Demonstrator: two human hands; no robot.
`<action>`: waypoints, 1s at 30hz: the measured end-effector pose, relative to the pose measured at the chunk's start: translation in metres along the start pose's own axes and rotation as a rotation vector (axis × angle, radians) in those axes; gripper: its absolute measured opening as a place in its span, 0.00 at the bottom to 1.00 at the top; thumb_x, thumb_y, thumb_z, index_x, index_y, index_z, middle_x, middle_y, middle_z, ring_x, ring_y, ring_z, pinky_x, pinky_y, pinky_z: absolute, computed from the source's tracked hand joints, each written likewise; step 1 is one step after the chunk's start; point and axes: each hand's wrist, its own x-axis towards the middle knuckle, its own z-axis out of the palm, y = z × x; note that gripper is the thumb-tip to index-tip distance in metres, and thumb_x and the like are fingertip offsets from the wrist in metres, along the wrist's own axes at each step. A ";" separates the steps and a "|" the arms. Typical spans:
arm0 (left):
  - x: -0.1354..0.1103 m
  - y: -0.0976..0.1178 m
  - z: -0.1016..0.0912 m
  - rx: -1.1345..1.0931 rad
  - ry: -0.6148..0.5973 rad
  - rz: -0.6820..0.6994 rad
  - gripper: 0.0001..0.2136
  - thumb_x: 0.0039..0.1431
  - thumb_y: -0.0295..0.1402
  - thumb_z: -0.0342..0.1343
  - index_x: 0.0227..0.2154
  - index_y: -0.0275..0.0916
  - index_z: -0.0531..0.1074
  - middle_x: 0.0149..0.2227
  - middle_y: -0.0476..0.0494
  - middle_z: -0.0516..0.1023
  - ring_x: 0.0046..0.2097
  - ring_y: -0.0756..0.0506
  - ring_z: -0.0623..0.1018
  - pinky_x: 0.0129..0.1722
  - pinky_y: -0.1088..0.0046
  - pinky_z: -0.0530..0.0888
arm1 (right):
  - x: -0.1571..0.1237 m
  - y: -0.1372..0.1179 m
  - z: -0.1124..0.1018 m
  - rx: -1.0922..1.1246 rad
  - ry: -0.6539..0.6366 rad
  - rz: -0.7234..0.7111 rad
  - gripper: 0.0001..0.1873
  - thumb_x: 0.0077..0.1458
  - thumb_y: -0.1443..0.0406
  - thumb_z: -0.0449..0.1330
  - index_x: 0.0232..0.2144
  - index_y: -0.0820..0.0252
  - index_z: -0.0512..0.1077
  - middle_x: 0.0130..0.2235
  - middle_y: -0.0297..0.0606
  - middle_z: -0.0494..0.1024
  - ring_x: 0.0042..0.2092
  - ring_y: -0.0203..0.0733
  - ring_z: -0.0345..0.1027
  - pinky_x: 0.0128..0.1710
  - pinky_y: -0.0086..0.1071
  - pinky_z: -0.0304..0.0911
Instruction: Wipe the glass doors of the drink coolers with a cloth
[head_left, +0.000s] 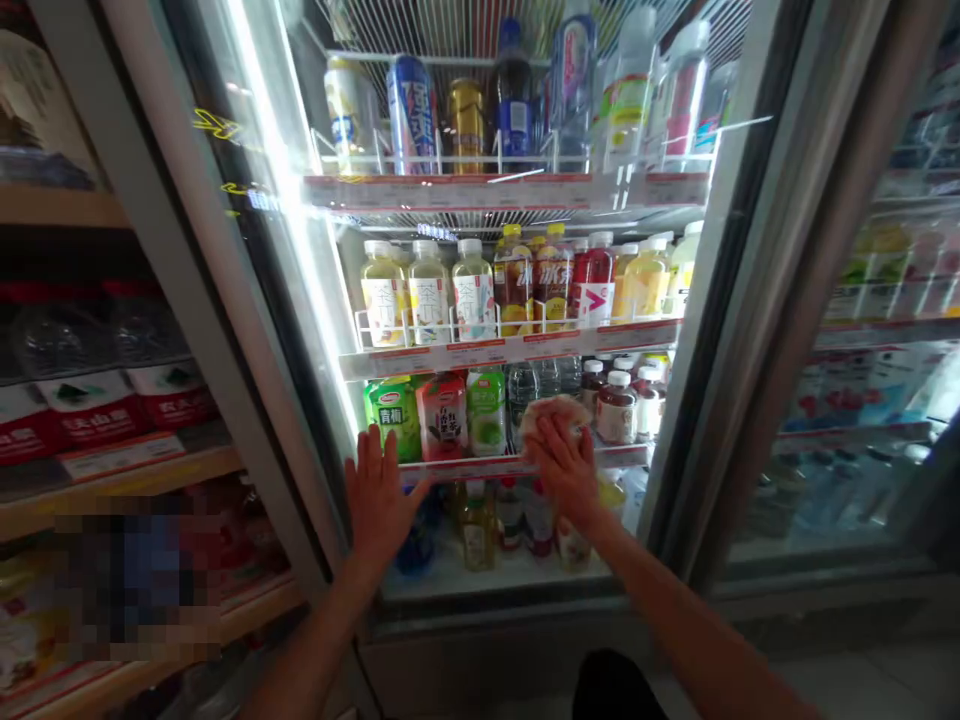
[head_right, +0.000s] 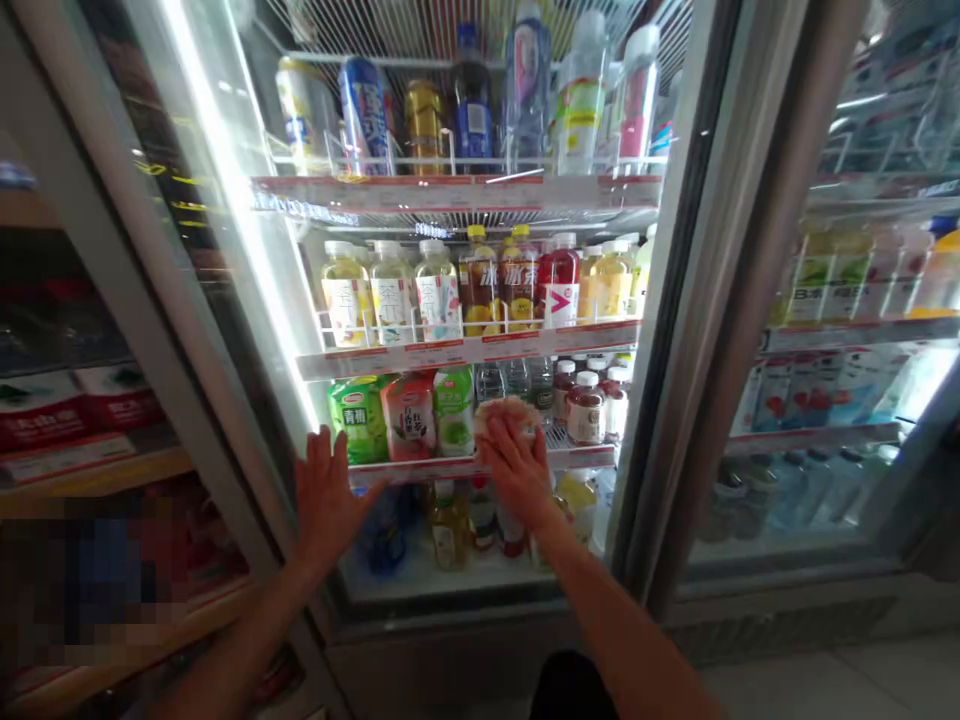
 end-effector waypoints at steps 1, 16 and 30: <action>0.000 -0.001 -0.001 0.009 -0.006 0.002 0.42 0.55 0.44 0.54 0.63 0.43 0.32 0.66 0.34 0.43 0.66 0.36 0.45 0.61 0.49 0.50 | -0.001 0.018 -0.006 -0.024 0.025 0.041 0.24 0.55 0.69 0.51 0.55 0.53 0.63 0.61 0.43 0.60 0.63 0.44 0.47 0.62 0.48 0.40; 0.007 0.001 -0.014 0.016 0.002 0.010 0.37 0.58 0.43 0.51 0.64 0.40 0.37 0.64 0.31 0.51 0.65 0.36 0.51 0.61 0.48 0.50 | 0.030 0.070 -0.021 -0.129 0.117 0.174 0.21 0.57 0.64 0.47 0.52 0.60 0.66 0.62 0.48 0.57 0.63 0.49 0.49 0.60 0.51 0.42; 0.023 0.007 -0.011 0.045 -0.059 -0.084 0.38 0.56 0.48 0.51 0.63 0.37 0.43 0.65 0.31 0.45 0.66 0.36 0.45 0.60 0.47 0.48 | 0.036 0.087 -0.024 -0.127 0.186 0.397 0.24 0.57 0.63 0.46 0.55 0.62 0.63 0.63 0.51 0.54 0.62 0.53 0.49 0.58 0.55 0.42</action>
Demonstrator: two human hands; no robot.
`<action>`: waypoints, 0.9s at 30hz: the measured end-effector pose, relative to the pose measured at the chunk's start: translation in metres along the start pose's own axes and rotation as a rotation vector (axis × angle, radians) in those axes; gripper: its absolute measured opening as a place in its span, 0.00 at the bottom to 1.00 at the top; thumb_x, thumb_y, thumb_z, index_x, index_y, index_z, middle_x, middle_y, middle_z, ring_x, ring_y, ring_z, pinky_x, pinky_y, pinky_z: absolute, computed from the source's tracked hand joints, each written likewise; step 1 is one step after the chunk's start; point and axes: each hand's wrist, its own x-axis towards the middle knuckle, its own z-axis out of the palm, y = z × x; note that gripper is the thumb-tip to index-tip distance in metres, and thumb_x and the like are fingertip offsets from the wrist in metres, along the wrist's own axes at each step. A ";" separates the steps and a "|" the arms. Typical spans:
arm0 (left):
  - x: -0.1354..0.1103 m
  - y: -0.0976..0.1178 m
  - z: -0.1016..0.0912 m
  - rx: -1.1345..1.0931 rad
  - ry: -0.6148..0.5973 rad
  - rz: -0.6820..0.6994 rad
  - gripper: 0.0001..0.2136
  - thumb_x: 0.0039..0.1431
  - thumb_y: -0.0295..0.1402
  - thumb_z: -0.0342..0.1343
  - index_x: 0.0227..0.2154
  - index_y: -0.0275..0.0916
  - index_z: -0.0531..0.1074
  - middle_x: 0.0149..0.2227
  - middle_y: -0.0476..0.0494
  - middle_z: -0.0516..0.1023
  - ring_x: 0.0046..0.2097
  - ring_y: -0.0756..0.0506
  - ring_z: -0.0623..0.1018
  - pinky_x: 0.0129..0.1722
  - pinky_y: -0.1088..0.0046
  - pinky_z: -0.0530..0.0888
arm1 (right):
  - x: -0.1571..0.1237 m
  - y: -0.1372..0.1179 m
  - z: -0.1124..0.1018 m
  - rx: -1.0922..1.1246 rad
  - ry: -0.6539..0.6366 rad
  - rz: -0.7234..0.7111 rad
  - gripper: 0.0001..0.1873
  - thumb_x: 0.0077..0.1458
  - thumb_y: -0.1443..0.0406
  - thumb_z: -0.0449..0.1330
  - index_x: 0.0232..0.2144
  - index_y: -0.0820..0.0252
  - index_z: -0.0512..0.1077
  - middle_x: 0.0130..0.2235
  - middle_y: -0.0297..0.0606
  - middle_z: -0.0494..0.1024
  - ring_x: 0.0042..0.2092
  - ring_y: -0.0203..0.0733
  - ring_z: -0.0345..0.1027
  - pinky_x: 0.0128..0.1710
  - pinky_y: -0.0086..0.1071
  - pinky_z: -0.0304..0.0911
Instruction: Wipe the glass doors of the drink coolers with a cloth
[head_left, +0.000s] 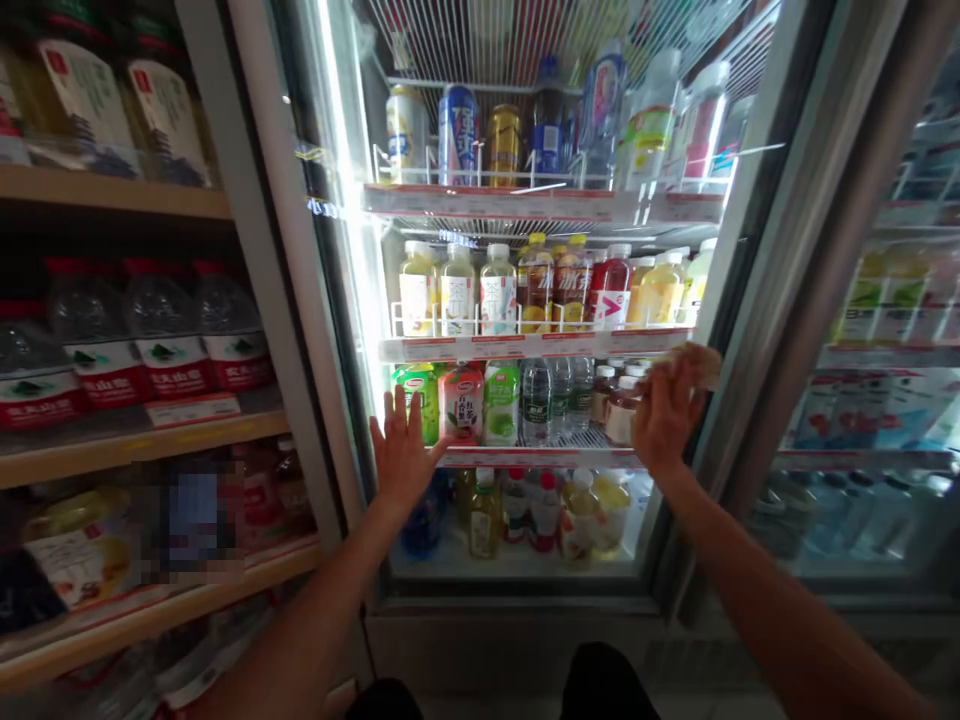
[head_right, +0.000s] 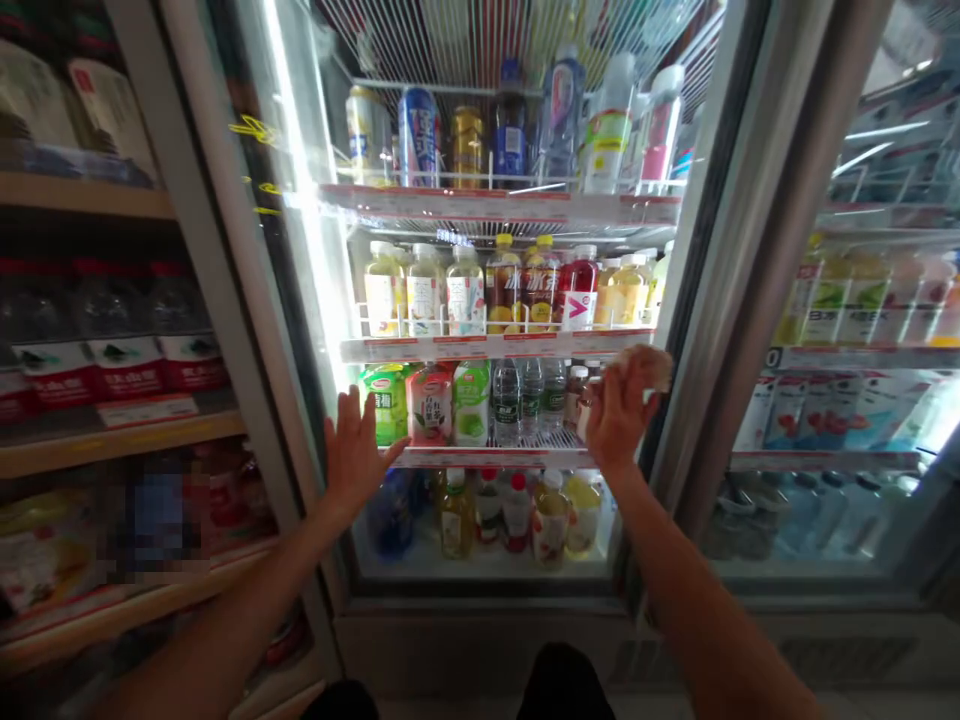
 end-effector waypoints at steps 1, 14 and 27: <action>0.000 0.000 0.000 0.004 -0.005 -0.006 0.38 0.55 0.48 0.51 0.63 0.36 0.43 0.65 0.31 0.46 0.66 0.36 0.45 0.60 0.47 0.48 | 0.004 0.002 0.002 -0.017 0.060 0.106 0.25 0.57 0.64 0.46 0.57 0.63 0.61 0.63 0.53 0.52 0.63 0.55 0.48 0.57 0.57 0.43; 0.001 0.004 -0.007 0.087 -0.039 -0.019 0.34 0.57 0.45 0.50 0.62 0.35 0.47 0.64 0.31 0.47 0.65 0.37 0.48 0.60 0.48 0.51 | 0.029 -0.051 0.015 0.040 0.110 0.003 0.28 0.57 0.66 0.47 0.60 0.59 0.53 0.65 0.50 0.47 0.65 0.52 0.42 0.58 0.58 0.41; 0.000 -0.001 -0.007 0.104 -0.011 0.013 0.32 0.58 0.43 0.50 0.61 0.35 0.49 0.64 0.31 0.48 0.65 0.37 0.49 0.60 0.46 0.51 | 0.034 -0.107 0.023 0.095 0.050 -0.165 0.29 0.57 0.68 0.48 0.61 0.54 0.53 0.63 0.46 0.53 0.64 0.50 0.44 0.60 0.55 0.40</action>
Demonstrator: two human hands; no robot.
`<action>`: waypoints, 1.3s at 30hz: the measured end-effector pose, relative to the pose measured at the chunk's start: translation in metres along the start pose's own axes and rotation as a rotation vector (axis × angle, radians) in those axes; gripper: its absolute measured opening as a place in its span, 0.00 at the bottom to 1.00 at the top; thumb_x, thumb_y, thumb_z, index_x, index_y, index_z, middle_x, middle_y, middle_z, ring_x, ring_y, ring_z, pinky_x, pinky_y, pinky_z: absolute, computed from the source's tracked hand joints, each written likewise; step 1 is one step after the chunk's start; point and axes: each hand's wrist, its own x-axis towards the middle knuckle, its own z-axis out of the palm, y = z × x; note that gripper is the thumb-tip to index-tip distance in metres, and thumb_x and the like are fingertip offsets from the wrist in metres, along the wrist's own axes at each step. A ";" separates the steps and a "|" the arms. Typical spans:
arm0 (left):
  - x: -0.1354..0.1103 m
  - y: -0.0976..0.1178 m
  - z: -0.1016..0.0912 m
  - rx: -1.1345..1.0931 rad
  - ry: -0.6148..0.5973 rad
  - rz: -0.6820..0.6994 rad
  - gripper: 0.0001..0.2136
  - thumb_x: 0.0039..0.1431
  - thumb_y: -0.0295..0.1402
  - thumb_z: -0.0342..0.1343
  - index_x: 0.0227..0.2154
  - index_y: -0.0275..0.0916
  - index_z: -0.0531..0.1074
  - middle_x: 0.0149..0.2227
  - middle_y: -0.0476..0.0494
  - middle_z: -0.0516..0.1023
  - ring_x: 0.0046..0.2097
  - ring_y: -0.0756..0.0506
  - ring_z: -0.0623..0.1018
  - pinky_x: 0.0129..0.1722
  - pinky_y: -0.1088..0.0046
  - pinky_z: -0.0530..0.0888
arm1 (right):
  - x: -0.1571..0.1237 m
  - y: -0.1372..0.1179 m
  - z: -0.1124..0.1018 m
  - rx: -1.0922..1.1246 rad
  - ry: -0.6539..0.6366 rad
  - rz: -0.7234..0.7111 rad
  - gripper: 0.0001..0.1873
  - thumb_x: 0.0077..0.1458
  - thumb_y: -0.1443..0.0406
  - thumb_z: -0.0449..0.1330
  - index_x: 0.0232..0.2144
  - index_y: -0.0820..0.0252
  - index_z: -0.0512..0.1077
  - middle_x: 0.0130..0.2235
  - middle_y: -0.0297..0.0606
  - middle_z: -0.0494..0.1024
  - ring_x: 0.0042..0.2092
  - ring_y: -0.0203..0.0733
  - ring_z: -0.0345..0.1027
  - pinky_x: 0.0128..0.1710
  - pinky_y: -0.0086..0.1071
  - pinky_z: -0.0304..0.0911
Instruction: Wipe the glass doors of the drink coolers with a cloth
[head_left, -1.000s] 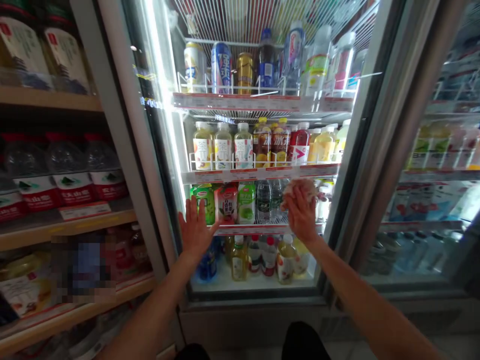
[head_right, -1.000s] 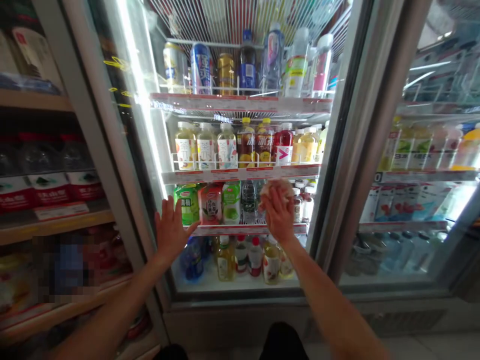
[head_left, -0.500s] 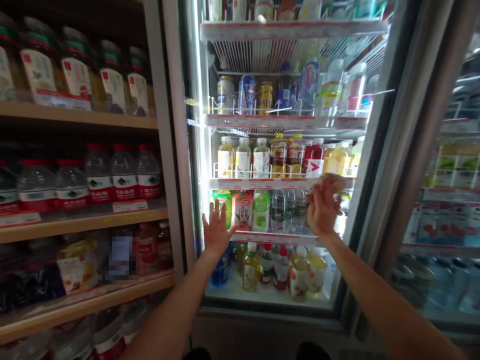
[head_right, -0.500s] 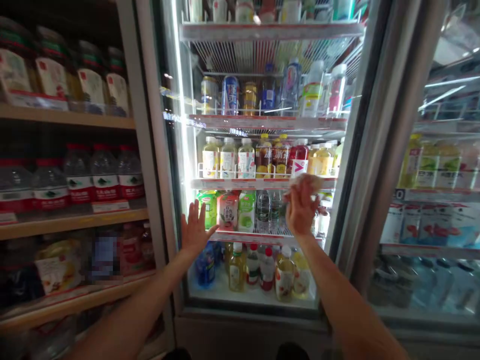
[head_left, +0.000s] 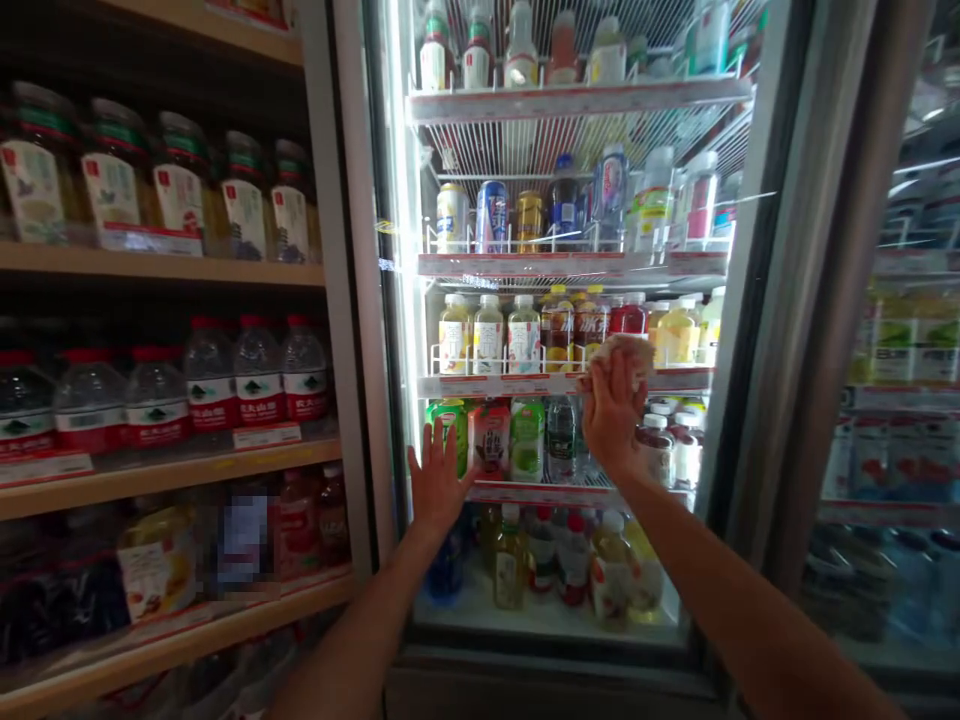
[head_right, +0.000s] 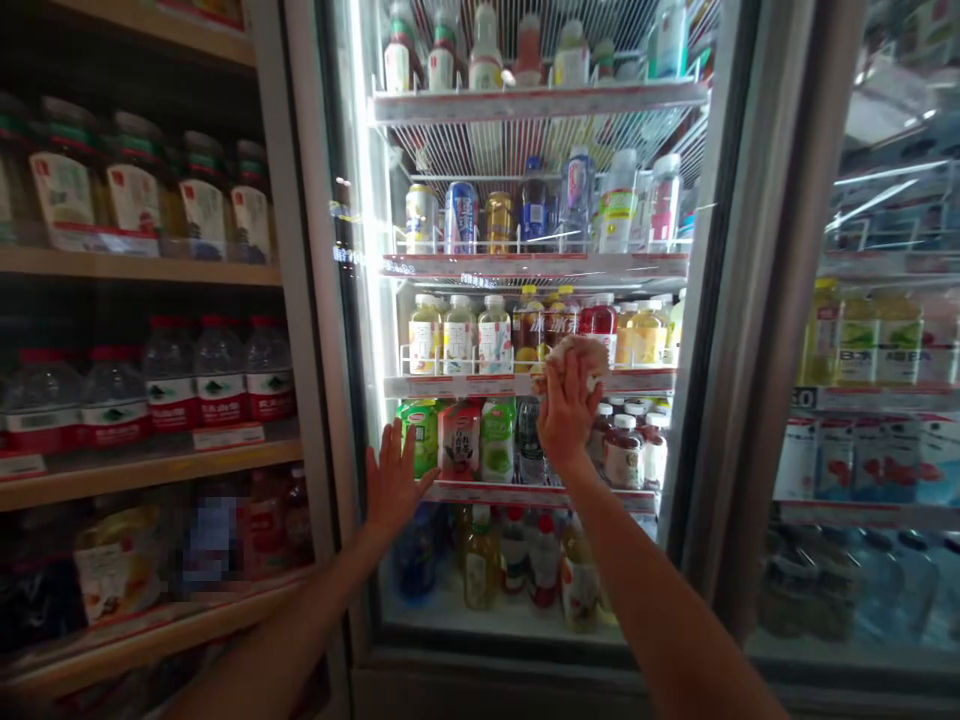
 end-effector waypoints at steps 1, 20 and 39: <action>0.000 0.000 -0.001 0.000 -0.002 0.000 0.32 0.58 0.43 0.50 0.61 0.35 0.50 0.64 0.31 0.49 0.65 0.36 0.50 0.60 0.46 0.51 | -0.001 -0.004 0.002 0.012 -0.017 -0.026 0.29 0.57 0.68 0.48 0.61 0.53 0.52 0.63 0.45 0.53 0.64 0.49 0.44 0.60 0.54 0.40; 0.028 -0.049 -0.030 0.013 0.018 0.000 0.29 0.59 0.41 0.47 0.61 0.35 0.51 0.64 0.33 0.50 0.65 0.38 0.52 0.60 0.48 0.52 | -0.003 -0.085 0.025 0.187 -0.195 -0.631 0.23 0.58 0.66 0.50 0.56 0.50 0.61 0.60 0.34 0.61 0.64 0.39 0.47 0.65 0.44 0.28; 0.057 -0.092 -0.076 -0.884 0.038 -0.160 0.28 0.46 0.23 0.48 0.55 0.39 0.62 0.62 0.42 0.59 0.63 0.45 0.58 0.62 0.63 0.53 | 0.026 -0.197 0.026 0.917 -0.442 -0.219 0.21 0.54 0.72 0.49 0.50 0.57 0.67 0.48 0.39 0.75 0.48 0.37 0.68 0.47 0.33 0.64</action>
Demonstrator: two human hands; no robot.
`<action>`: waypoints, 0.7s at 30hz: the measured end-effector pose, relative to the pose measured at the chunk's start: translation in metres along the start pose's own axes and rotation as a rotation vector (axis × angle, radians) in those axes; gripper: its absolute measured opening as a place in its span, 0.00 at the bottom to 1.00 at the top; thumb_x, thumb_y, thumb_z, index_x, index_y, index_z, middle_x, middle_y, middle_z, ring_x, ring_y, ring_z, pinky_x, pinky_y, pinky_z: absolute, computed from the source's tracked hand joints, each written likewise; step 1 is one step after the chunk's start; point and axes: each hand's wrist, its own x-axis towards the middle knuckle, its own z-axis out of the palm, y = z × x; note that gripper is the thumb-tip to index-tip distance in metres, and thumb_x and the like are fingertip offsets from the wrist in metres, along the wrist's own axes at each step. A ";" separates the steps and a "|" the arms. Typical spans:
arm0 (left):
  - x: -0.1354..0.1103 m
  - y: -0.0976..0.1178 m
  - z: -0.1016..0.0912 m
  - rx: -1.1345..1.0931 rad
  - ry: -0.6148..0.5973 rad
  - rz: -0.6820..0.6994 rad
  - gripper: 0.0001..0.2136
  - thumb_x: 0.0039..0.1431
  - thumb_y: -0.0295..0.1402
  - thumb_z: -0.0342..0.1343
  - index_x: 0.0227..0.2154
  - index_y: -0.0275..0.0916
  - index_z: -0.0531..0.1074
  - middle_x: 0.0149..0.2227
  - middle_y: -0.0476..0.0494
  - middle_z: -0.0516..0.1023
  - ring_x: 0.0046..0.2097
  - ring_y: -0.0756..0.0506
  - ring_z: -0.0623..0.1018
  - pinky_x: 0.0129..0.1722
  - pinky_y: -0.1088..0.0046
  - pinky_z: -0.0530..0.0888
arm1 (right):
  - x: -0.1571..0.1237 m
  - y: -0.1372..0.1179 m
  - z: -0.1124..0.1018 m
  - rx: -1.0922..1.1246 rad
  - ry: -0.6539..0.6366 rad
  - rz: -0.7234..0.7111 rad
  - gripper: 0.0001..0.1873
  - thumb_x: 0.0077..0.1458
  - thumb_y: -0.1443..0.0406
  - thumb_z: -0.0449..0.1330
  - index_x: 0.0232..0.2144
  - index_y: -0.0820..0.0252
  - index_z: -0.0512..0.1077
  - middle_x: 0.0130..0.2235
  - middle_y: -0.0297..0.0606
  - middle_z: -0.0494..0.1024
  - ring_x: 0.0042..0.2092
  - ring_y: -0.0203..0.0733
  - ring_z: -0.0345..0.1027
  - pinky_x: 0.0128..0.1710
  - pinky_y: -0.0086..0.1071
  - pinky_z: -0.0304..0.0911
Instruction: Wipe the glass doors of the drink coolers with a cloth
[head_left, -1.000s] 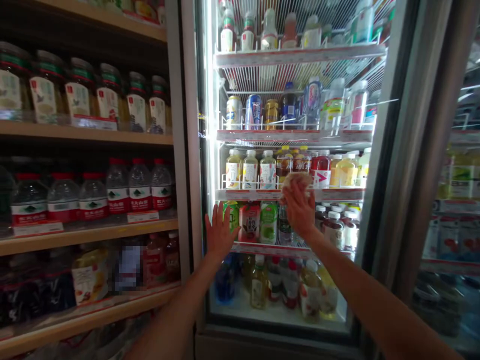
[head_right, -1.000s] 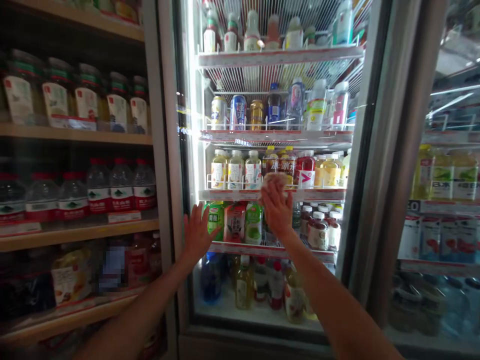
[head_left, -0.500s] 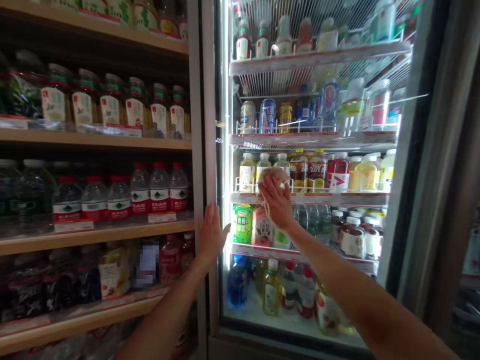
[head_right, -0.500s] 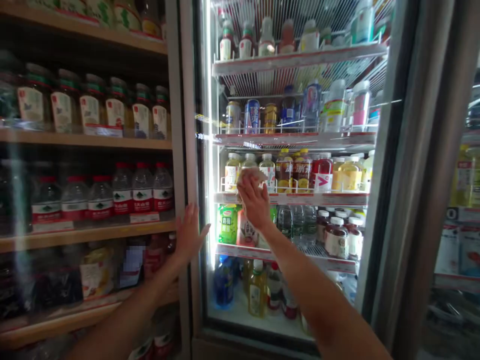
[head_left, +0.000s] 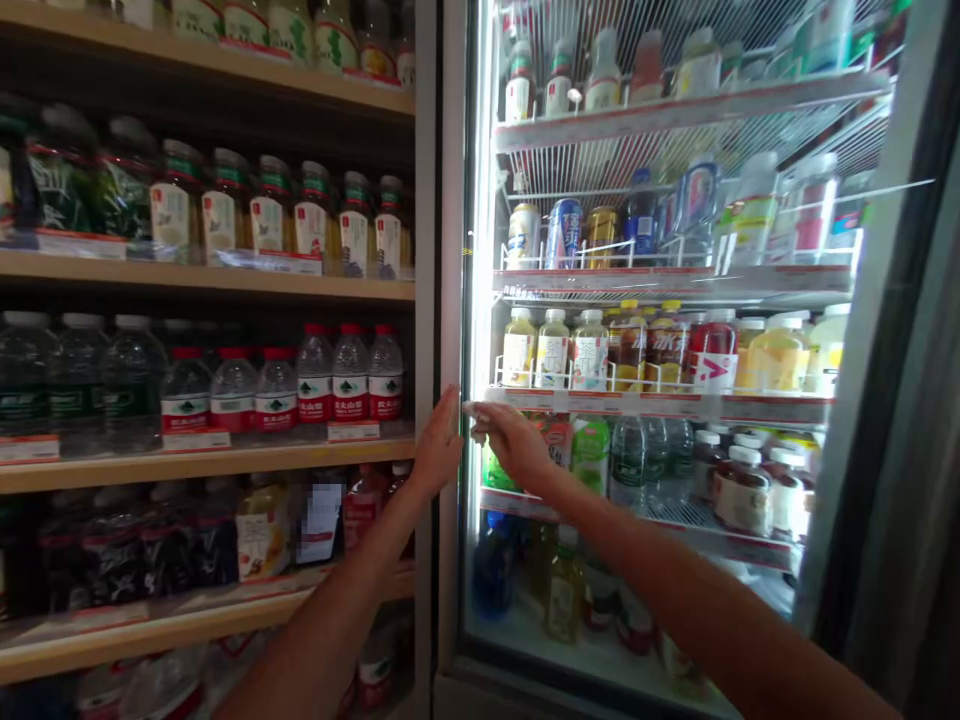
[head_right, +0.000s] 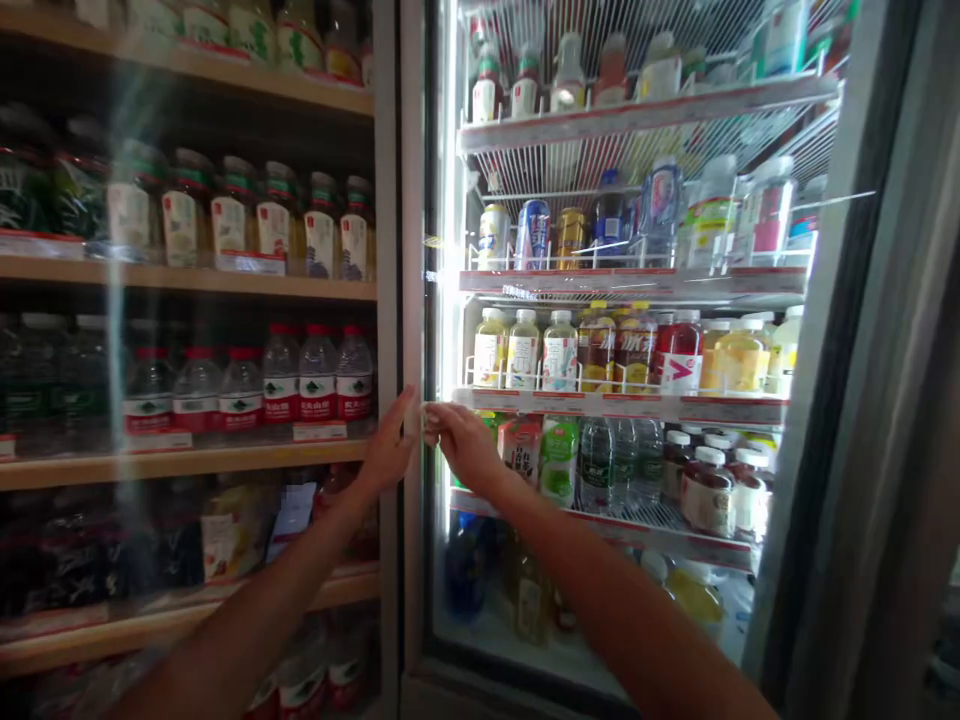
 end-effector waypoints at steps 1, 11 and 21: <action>0.002 0.005 0.005 -0.174 -0.010 -0.107 0.27 0.45 0.24 0.51 0.52 0.39 0.65 0.59 0.42 0.64 0.61 0.44 0.62 0.61 0.63 0.56 | 0.000 -0.005 -0.007 0.113 0.038 0.103 0.22 0.53 0.72 0.49 0.50 0.58 0.67 0.46 0.37 0.76 0.45 0.37 0.70 0.45 0.32 0.65; -0.014 0.032 0.072 -0.635 -0.010 -0.513 0.16 0.37 0.41 0.62 0.26 0.36 0.70 0.22 0.50 0.73 0.27 0.51 0.74 0.31 0.73 0.72 | -0.040 0.000 -0.027 -0.089 0.183 0.218 0.23 0.52 0.71 0.48 0.51 0.59 0.68 0.52 0.42 0.71 0.53 0.44 0.64 0.53 0.42 0.61; 0.005 0.029 0.043 -0.321 0.021 -0.421 0.13 0.39 0.26 0.50 0.31 0.38 0.73 0.38 0.43 0.77 0.46 0.42 0.74 0.50 0.57 0.68 | -0.006 0.039 -0.025 -0.523 0.073 -0.182 0.21 0.58 0.71 0.48 0.53 0.56 0.66 0.58 0.39 0.65 0.62 0.43 0.50 0.59 0.42 0.54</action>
